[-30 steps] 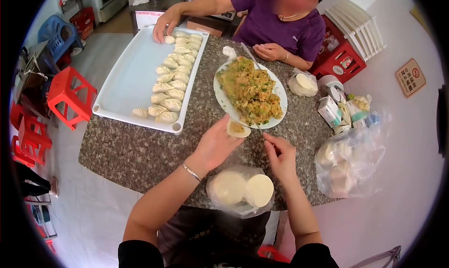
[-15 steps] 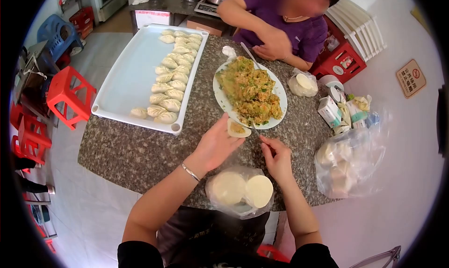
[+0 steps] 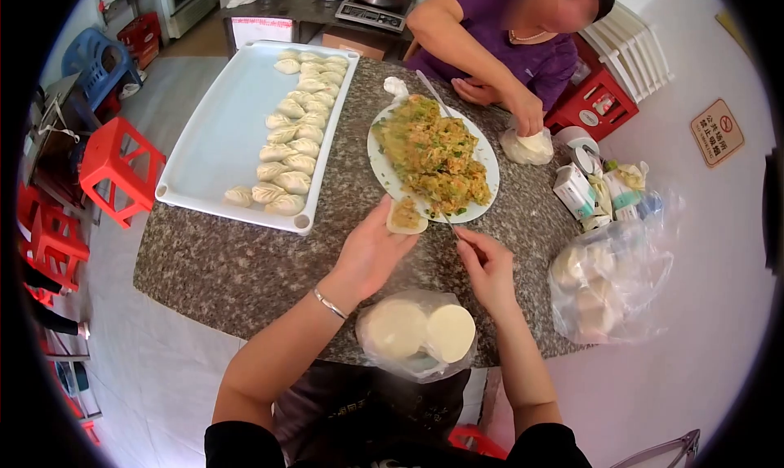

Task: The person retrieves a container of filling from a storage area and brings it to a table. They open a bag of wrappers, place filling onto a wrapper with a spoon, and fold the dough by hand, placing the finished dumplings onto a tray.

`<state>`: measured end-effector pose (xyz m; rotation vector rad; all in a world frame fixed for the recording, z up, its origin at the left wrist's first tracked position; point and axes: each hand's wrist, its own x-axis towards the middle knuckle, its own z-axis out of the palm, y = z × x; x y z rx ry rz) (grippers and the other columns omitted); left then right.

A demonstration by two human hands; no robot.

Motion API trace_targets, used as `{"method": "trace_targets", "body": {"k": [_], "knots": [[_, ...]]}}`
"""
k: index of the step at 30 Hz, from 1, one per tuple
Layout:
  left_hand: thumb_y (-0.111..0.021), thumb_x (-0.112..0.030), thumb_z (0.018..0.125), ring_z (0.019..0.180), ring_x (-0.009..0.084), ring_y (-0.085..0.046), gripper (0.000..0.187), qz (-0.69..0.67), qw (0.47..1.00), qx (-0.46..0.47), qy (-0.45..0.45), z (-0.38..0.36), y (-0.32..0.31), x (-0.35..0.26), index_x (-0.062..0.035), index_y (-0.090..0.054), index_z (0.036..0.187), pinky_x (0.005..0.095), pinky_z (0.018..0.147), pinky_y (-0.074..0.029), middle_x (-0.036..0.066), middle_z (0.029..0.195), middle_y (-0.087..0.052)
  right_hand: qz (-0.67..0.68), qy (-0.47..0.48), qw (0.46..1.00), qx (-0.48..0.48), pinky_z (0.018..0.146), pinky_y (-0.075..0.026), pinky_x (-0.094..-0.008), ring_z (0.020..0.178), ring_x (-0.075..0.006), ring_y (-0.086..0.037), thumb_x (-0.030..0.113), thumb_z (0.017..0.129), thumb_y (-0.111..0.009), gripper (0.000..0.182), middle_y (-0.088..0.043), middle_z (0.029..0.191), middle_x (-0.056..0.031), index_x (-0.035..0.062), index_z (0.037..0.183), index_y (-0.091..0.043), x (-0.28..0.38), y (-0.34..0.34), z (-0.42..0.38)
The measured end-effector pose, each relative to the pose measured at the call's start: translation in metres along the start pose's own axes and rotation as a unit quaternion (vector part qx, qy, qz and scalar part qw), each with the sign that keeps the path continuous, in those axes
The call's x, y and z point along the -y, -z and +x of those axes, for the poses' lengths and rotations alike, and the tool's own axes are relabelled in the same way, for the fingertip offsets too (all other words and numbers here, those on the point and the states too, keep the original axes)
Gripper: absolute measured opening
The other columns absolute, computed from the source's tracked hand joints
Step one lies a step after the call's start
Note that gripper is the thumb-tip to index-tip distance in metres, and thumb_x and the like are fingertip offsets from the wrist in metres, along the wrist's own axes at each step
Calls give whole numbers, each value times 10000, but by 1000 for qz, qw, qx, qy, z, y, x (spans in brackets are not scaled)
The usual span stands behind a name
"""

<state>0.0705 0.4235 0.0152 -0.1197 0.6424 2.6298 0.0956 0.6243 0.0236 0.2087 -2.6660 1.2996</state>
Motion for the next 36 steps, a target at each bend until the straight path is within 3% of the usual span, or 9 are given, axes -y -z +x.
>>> {"method": "trace_targets", "body": {"k": [5,10,16,21,23,27,29,32,36], "knots": [[-378,-365,986,1268,236,-408,486,0,1000,7,-3,0,6,-1,-37,-353,1343,395,1087,-291,92,1356,-434,-29,36,999,20,550,-399,-211,619,-79,-505,35,859,-601,228,-593,765,-49,29,1081,-649,0,-12,5],[-372,-339,990,1267,233,-407,466,-2,1000,-5,-8,1,3,0,-34,-351,1341,399,1089,-297,95,1351,-437,-18,-19,997,78,576,-411,-203,652,-66,-515,36,865,-595,220,-607,798,-47,27,1078,-648,14,2,-18],[-374,-330,989,1252,243,-428,453,12,1000,-14,24,4,9,11,-49,-349,1345,402,1083,-306,92,1341,-449,59,-50,996,-44,550,-423,-220,605,-78,-526,34,868,-579,209,-602,763,-52,13,1067,-641,-13,4,-29],[-387,-338,983,1243,249,-442,454,-22,999,2,36,4,8,13,-57,-358,1339,411,1065,-310,90,1347,-450,65,-68,996,-2,549,-439,-218,609,-78,-545,38,867,-584,202,-629,818,-64,18,1061,-639,-10,-10,-35],[-389,-338,982,1240,249,-444,452,-35,999,11,23,4,10,12,-58,-361,1336,411,1066,-310,90,1347,-451,50,-55,996,40,640,-457,-202,719,-62,-555,46,885,-582,230,-630,865,-38,13,1107,-632,-7,-7,-33],[-393,-328,980,1234,246,-451,436,-32,999,1,18,5,11,12,-60,-374,1324,410,1063,-317,87,1337,-463,91,-48,995,14,642,-458,-203,716,-64,-557,45,885,-581,230,-628,864,-37,14,1108,-631,-9,-1,-31],[-393,-323,980,1232,245,-452,431,-32,999,2,16,5,11,13,-60,-377,1321,411,1063,-318,86,1332,-469,74,-73,995,-1,577,-456,-224,658,-89,-591,36,867,-582,204,-631,831,-77,19,1062,-641,-14,-2,-28],[-399,-317,978,1229,245,-455,423,-32,999,-4,17,5,10,11,-56,-389,1311,411,1063,-321,87,1322,-478,39,-49,998,-18,586,-456,-221,662,-87,-584,39,871,-579,205,-626,828,-74,20,1066,-642,-18,-3,-22],[-405,-318,976,1222,241,-461,422,-38,999,-11,21,3,8,11,-45,-401,1298,410,1063,-325,88,1308,-487,36,-24,999,10,575,-449,-217,641,-81,-563,43,873,-579,206,-615,803,-67,14,1068,-640,-19,-8,-28]]}}
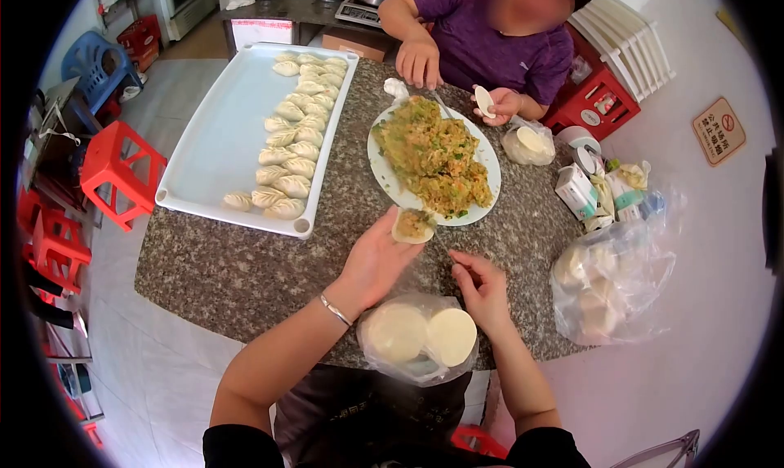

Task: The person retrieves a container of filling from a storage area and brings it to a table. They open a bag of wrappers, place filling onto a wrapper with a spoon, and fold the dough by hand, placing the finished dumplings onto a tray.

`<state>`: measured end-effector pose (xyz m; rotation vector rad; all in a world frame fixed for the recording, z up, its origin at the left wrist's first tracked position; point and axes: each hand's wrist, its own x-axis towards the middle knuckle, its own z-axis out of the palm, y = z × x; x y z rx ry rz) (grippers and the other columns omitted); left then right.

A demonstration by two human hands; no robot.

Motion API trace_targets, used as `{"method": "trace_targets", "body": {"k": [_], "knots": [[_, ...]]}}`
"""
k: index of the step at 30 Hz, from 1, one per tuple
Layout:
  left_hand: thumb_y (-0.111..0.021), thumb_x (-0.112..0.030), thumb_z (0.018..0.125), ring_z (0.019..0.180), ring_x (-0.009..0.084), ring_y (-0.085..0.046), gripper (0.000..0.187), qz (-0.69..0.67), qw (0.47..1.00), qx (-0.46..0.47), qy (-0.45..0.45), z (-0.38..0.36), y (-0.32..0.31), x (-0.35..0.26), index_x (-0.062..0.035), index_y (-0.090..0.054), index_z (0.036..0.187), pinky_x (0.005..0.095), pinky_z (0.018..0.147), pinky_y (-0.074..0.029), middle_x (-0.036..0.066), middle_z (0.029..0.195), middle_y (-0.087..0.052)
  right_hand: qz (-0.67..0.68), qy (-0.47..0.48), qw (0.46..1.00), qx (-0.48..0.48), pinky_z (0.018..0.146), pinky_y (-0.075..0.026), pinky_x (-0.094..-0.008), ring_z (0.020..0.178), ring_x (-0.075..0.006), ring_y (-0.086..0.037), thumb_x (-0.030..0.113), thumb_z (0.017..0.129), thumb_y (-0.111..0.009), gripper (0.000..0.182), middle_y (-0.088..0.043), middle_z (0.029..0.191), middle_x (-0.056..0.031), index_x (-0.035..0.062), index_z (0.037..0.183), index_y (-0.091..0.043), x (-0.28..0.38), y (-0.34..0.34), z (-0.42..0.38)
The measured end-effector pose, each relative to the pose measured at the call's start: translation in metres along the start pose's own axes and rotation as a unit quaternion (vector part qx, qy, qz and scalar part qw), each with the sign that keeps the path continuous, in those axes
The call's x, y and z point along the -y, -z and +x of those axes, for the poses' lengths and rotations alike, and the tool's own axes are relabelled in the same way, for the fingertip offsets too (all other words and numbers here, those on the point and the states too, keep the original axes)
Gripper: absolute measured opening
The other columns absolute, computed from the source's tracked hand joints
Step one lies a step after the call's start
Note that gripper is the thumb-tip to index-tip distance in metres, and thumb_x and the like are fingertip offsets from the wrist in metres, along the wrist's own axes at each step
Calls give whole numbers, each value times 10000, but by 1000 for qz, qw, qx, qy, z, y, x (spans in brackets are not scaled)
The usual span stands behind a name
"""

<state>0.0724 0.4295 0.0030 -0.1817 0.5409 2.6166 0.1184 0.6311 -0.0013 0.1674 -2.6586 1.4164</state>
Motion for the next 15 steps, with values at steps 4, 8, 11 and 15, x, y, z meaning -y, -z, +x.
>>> {"method": "trace_targets", "body": {"k": [4,8,11,15], "knots": [[-410,-324,972,1208,238,-471,426,17,999,-22,-16,0,0,-2,-29,-414,1279,409,1049,-346,93,1288,-497,66,-26,997,7,557,-431,-212,609,-81,-532,49,869,-585,208,-601,783,-58,14,1066,-640,0,-1,3],[-427,-329,964,1194,232,-481,423,31,997,-49,-50,-1,-2,-8,-24,-429,1258,401,1033,-368,95,1275,-503,-3,-21,1000,-8,567,-433,-213,617,-86,-538,53,867,-587,208,-613,805,-68,15,1064,-640,5,0,21],[-443,-331,958,1180,227,-492,414,37,993,-89,-69,-1,1,-10,-26,-444,1238,386,1023,-380,95,1257,-515,-6,0,1000,5,626,-457,-208,711,-64,-563,53,882,-587,216,-635,863,-57,25,1088,-643,8,-6,29],[-452,-332,954,1155,226,-512,409,43,993,-78,-77,1,3,-11,-23,-456,1222,378,1012,-393,95,1229,-533,-32,40,999,14,632,-461,-209,711,-71,-569,54,884,-584,213,-633,868,-49,18,1086,-641,12,-13,33]]}}
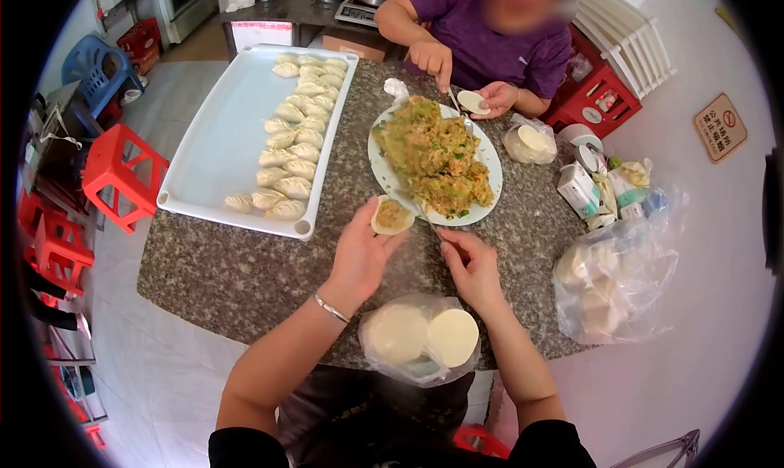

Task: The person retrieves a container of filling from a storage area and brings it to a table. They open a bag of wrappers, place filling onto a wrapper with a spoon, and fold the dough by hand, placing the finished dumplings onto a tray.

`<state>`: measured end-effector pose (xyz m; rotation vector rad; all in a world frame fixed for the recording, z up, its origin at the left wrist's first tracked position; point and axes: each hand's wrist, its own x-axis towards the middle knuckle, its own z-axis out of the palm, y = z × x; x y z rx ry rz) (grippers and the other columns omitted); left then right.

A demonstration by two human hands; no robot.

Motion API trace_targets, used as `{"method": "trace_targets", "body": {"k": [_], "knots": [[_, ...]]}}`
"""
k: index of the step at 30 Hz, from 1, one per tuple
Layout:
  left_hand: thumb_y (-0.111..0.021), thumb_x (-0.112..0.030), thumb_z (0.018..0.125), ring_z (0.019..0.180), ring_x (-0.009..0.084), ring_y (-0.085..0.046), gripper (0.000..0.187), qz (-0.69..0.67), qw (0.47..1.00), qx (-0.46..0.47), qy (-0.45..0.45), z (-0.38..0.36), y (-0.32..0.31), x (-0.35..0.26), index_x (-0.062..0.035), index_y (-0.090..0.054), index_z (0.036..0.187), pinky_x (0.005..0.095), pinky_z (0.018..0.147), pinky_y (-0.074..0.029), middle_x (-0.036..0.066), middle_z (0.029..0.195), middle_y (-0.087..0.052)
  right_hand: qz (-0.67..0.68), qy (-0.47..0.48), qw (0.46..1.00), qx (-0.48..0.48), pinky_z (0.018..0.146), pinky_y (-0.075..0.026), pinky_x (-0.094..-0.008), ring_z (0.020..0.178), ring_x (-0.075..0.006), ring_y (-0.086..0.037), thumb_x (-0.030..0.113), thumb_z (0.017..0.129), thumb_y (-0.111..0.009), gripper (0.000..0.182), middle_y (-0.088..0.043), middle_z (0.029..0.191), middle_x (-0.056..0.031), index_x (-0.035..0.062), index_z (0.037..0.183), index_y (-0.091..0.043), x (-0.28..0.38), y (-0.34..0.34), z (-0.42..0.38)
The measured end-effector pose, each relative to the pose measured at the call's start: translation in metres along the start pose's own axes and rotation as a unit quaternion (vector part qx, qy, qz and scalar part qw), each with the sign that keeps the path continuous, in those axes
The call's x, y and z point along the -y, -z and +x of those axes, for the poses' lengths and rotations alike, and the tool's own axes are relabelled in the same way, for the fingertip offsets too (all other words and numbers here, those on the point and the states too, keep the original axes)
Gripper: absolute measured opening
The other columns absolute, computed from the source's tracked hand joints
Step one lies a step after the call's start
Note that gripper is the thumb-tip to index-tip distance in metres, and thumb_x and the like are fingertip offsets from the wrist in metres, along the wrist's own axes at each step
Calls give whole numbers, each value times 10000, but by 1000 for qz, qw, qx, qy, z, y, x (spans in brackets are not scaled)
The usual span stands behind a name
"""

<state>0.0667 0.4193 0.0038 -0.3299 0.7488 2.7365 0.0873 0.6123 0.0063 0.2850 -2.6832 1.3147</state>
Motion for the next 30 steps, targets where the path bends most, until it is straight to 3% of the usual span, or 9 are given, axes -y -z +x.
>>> {"method": "trace_targets", "body": {"k": [3,5,8,10,15,18,21,23,30], "knots": [[-458,-323,953,1142,225,-521,400,-2,1000,-13,-12,1,1,-2,-19,-462,1214,378,1009,-397,95,1222,-536,51,-36,997,51,625,-459,-210,702,-76,-567,55,885,-583,208,-628,872,-36,14,1081,-642,2,0,-9],[-464,-314,951,1136,223,-526,392,-1,1000,-21,-13,-1,1,-3,-17,-466,1208,376,1007,-400,97,1221,-535,140,-45,989,-3,579,-446,-233,630,-86,-560,40,851,-581,215,-639,830,-80,49,1054,-651,-1,0,-13],[-506,-215,934,1124,209,-533,361,35,997,-56,-29,-4,-2,-4,-15,-462,1232,359,987,-421,88,1216,-539,-39,4,999,-20,567,-465,-280,602,-159,-582,44,830,-606,207,-625,822,-86,51,1033,-651,3,9,-5],[-557,-57,883,1114,175,-539,402,151,981,51,-110,-6,-6,-3,-11,-449,1268,317,957,-439,78,1216,-548,-170,64,983,-28,578,-479,-265,648,-207,-602,47,808,-652,228,-611,844,-116,58,1035,-656,1,7,-4],[-599,60,821,1051,120,-569,514,208,963,127,-114,-6,-7,6,-2,-437,1305,246,893,-453,68,1186,-581,-220,164,958,-78,687,-497,-270,749,-211,-625,68,797,-681,243,-622,918,-120,30,1034,-648,18,10,4],[-604,29,841,1055,129,-570,488,193,970,132,-62,-17,-18,1,0,-443,1301,252,873,-472,77,1184,-584,-42,63,996,-54,731,-500,-290,817,-233,-633,53,798,-650,210,-632,959,-111,47,1008,-655,25,10,4],[-600,-14,867,1048,130,-573,445,202,969,142,-28,-17,-18,1,2,-457,1289,257,837,-492,78,1166,-590,130,-12,991,-35,772,-481,-266,857,-163,-624,31,825,-630,200,-642,978,-93,34,1024,-656,24,6,8],[-597,-51,881,983,124,-597,446,271,942,167,-107,-14,-12,5,1,-442,1297,235,782,-509,84,1124,-607,302,-33,953,-20,781,-471,-253,881,-128,-606,13,842,-614,200,-642,979,-68,12,1039,-649,23,3,10],[-640,-39,849,1027,163,-592,394,292,923,128,-216,-17,-14,14,7,-525,1222,280,824,-500,96,1141,-602,313,-26,949,-4,770,-465,-232,886,-114,-596,-5,845,-608,205,-637,997,-67,-14,1047,-643,30,5,7]]}}
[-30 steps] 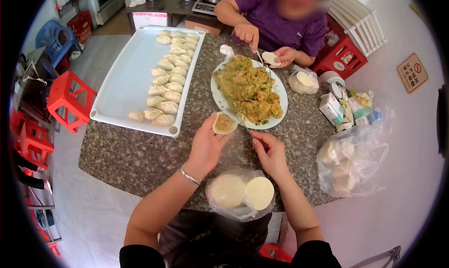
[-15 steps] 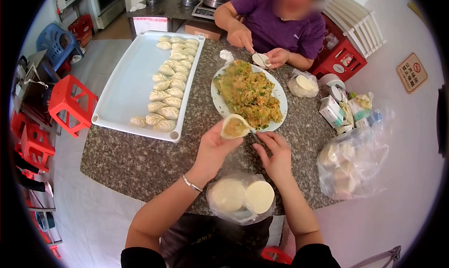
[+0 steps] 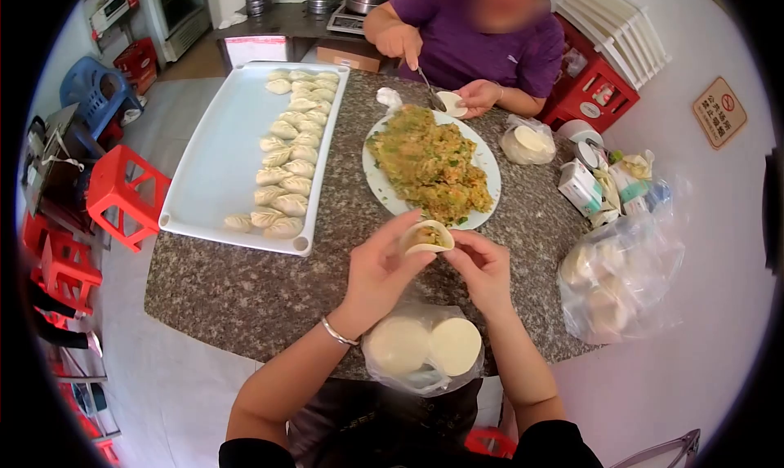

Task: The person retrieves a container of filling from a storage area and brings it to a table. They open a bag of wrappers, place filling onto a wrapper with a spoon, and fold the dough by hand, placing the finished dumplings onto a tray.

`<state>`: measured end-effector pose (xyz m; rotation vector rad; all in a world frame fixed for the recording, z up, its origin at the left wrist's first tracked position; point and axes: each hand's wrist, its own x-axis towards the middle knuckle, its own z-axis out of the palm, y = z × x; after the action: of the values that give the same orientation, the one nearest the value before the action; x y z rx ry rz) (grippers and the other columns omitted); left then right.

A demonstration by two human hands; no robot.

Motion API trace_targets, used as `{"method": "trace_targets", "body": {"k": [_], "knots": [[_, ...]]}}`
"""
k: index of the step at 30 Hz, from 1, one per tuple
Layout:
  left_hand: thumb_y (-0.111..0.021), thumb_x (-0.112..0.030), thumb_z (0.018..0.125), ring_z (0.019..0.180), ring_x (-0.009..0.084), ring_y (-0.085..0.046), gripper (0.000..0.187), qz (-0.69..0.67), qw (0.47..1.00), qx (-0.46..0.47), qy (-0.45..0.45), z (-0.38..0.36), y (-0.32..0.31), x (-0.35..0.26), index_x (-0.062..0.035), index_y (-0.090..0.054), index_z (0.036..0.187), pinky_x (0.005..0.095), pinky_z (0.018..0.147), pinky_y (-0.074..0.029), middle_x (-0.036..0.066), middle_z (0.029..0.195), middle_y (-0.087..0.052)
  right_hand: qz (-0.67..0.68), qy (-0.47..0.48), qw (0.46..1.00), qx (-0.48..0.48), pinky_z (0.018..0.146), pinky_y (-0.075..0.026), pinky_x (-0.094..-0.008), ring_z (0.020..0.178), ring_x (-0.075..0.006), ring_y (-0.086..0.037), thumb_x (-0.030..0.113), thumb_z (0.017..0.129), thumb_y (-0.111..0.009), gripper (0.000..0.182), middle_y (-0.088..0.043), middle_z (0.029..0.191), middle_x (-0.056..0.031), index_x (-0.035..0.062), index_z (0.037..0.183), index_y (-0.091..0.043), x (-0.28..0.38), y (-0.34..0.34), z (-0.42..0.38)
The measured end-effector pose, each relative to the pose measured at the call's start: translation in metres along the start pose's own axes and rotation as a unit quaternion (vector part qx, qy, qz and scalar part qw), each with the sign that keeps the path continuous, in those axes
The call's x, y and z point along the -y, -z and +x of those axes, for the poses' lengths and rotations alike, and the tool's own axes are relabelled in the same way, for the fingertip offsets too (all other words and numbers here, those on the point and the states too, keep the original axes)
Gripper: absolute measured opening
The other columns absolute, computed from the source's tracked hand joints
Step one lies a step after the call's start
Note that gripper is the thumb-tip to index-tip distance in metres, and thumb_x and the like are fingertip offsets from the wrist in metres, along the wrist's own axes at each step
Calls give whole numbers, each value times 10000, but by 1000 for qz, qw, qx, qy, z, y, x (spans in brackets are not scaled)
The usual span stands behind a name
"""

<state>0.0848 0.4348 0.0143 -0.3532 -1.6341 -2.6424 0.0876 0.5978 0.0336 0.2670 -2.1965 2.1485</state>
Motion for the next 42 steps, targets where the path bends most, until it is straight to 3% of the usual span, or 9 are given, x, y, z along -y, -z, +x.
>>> {"method": "trace_targets", "body": {"k": [3,12,19,22,24,27,31,36,42], "knots": [[-614,16,850,1014,135,-583,337,181,979,67,-65,2,9,-1,24,-558,1182,241,797,-508,103,1185,-568,12,-10,1000,-12,755,-459,-213,878,-101,-594,-19,847,-604,194,-636,985,-61,-16,1036,-648,-2,4,-3],[-624,-9,853,911,116,-606,229,194,976,33,-90,1,7,-4,19,-634,1080,217,726,-500,130,1124,-610,-4,20,999,-49,709,-460,-205,810,-80,-592,-13,850,-605,137,-648,932,-51,-27,977,-656,-3,-2,0],[-605,3,863,902,133,-612,199,182,974,31,-129,1,5,-5,34,-644,1056,229,756,-503,136,1098,-623,25,-50,998,-27,676,-450,-191,751,-42,-570,51,849,-637,130,-656,849,-13,-4,966,-657,2,-4,9],[-614,11,854,915,141,-612,193,184,976,11,-116,1,7,-2,38,-648,1042,237,769,-504,140,1093,-624,27,-3,999,-31,681,-459,-212,750,-76,-589,53,824,-662,126,-662,843,-29,4,939,-666,-1,-6,9],[-615,14,851,921,143,-611,190,169,979,-2,-113,1,6,-1,41,-648,1037,240,773,-504,142,1093,-624,-157,74,984,-27,693,-469,-248,767,-133,-614,44,791,-680,115,-665,836,-61,8,900,-673,7,-7,9],[-617,16,849,932,148,-610,188,166,980,-13,-112,2,8,0,44,-649,1032,246,782,-504,145,1091,-624,-227,128,965,-32,706,-475,-275,775,-179,-625,35,780,-673,84,-661,834,-91,3,859,-669,13,-10,9],[-608,24,850,946,156,-610,189,170,981,10,-96,3,6,-2,37,-654,1033,250,794,-503,149,1091,-623,-248,136,958,-42,718,-468,-268,779,-172,-619,46,791,-669,74,-655,826,-86,0,848,-660,8,-3,10],[-619,28,833,922,161,-629,189,136,987,41,-77,4,4,-4,-4,-677,1010,252,767,-515,124,1048,-652,-71,3,997,2,720,-463,-256,788,-133,-597,65,815,-664,79,-639,800,-59,5,863,-645,6,8,12],[-610,50,838,954,153,-609,179,141,988,57,-36,3,7,-5,28,-659,1009,242,783,-505,148,1088,-627,-135,62,988,-25,713,-463,-272,768,-153,-600,66,807,-670,78,-633,781,-58,7,844,-636,10,-1,8]]}}
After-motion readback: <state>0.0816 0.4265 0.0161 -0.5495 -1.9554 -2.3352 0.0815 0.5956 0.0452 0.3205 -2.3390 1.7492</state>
